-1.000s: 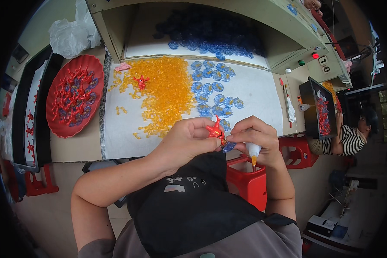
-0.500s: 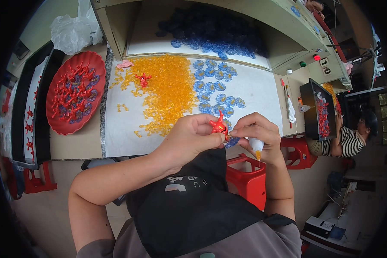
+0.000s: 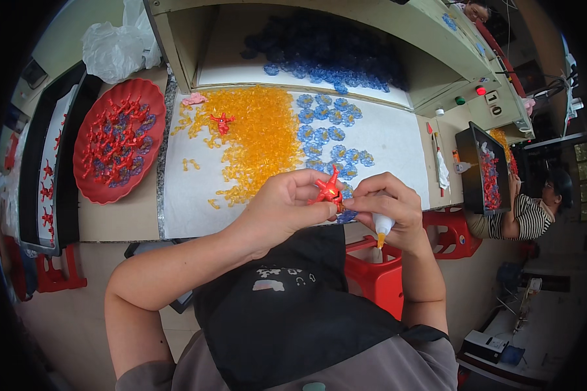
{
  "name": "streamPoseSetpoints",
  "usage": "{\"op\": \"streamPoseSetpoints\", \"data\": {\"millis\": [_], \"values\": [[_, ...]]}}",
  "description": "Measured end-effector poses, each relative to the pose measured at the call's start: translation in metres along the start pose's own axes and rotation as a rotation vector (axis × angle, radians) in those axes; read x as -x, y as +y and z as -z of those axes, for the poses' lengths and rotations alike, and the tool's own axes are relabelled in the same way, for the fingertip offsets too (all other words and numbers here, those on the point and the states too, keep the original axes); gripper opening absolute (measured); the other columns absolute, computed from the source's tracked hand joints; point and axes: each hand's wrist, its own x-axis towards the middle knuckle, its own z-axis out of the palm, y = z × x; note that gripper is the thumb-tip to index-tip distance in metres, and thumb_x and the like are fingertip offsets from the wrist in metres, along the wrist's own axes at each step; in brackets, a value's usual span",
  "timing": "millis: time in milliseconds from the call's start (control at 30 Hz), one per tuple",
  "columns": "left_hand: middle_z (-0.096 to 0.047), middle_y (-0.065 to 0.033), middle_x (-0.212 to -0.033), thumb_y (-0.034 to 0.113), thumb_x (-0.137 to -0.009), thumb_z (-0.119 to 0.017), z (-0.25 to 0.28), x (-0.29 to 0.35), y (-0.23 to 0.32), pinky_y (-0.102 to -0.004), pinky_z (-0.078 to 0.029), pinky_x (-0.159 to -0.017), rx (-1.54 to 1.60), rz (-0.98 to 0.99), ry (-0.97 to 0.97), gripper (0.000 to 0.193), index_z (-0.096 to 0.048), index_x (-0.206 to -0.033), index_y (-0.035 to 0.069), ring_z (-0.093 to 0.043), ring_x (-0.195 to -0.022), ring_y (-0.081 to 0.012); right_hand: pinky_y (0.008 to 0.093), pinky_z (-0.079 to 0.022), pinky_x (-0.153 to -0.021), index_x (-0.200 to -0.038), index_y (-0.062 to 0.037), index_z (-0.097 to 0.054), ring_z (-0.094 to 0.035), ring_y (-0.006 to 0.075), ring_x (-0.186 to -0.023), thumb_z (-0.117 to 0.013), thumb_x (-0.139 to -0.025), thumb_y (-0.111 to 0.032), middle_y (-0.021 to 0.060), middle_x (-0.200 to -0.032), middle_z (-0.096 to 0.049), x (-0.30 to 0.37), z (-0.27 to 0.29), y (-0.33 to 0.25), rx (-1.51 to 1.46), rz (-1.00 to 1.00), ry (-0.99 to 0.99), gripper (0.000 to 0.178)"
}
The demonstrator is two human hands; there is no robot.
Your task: The person assembles plastic toy figures by applying glue from a bottle and attaching small plastic pieces, placing completed figures onto a tray. The person retrieves additional toy figures from an overhead container and continues gluing pieces onto them.
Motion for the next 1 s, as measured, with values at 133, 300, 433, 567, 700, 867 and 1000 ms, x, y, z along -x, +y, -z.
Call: {"op": "streamPoseSetpoints", "data": {"millis": [133,300,433,567,700,867,1000], "values": [[-0.059,-0.0066,-0.084,0.004,-0.077,-0.056,0.002,0.002,0.000,-0.0214,-0.046,-0.073,-0.033,0.011,0.018,0.025,-0.050,-0.100,0.000,-0.056,-0.075,-0.0095,0.0250,-0.045,-0.054,-0.081,-0.0053,-0.063,-0.056,0.0151,-0.065,-0.067,-0.059,-0.001,0.0064,-0.076,-0.054,-0.001,-0.002,0.002,-0.017,-0.001,-0.007,0.022],[-0.059,-0.0079,-0.081,0.004,-0.074,-0.056,0.003,0.004,-0.003,-0.0206,-0.045,-0.068,0.007,0.011,0.059,0.023,-0.052,-0.096,-0.001,-0.056,-0.074,-0.0096,0.0256,-0.045,-0.055,-0.080,-0.0048,-0.063,-0.056,0.0162,-0.065,-0.067,-0.059,-0.002,0.0066,-0.075,-0.055,-0.002,-0.008,0.004,-0.076,-0.019,-0.008,0.022],[-0.059,-0.0069,-0.084,0.006,-0.076,-0.057,0.008,0.007,-0.003,-0.0217,-0.046,-0.072,0.004,0.050,0.043,0.026,-0.050,-0.100,0.000,-0.056,-0.076,-0.0099,0.0255,-0.045,-0.055,-0.081,-0.0048,-0.063,-0.056,0.0161,-0.065,-0.067,-0.059,-0.002,0.0067,-0.074,-0.055,-0.004,-0.010,0.004,-0.069,-0.011,-0.022,0.023],[-0.059,-0.0072,-0.085,0.006,-0.076,-0.057,0.012,0.009,-0.001,-0.0224,-0.045,-0.073,0.012,0.027,0.034,0.027,-0.049,-0.101,0.000,-0.057,-0.076,-0.0102,0.0255,-0.045,-0.055,-0.082,-0.0052,-0.063,-0.056,0.0163,-0.065,-0.067,-0.059,-0.002,0.0065,-0.075,-0.055,-0.010,-0.011,0.000,-0.021,0.014,-0.035,0.023],[-0.059,-0.0077,-0.087,0.006,-0.076,-0.057,0.023,0.010,0.001,-0.0229,-0.045,-0.073,0.042,0.027,0.031,0.027,-0.050,-0.101,0.000,-0.057,-0.077,-0.0105,0.0255,-0.045,-0.056,-0.083,-0.0054,-0.063,-0.056,0.0172,-0.066,-0.067,-0.059,-0.002,0.0066,-0.075,-0.055,-0.018,-0.017,0.003,-0.009,0.007,-0.067,0.024],[-0.059,-0.0075,-0.088,0.003,-0.076,-0.056,0.029,0.026,0.001,-0.0220,-0.045,-0.072,0.055,-0.043,0.090,0.024,-0.051,-0.099,0.000,-0.056,-0.078,-0.0104,0.0265,-0.045,-0.057,-0.083,-0.0062,-0.063,-0.056,0.0189,-0.068,-0.066,-0.060,-0.002,0.0077,-0.076,-0.055,-0.029,-0.025,-0.007,-0.026,0.029,-0.099,0.023],[-0.059,-0.0072,-0.087,0.004,-0.075,-0.058,0.048,0.034,-0.005,-0.0230,-0.045,-0.072,0.045,-0.151,0.059,0.024,-0.052,-0.098,-0.001,-0.055,-0.080,-0.0103,0.0272,-0.044,-0.056,-0.081,-0.0066,-0.063,-0.056,0.0198,-0.066,-0.067,-0.062,-0.005,0.0086,-0.075,-0.055,-0.037,-0.046,-0.006,0.007,0.044,-0.096,0.019]]}}
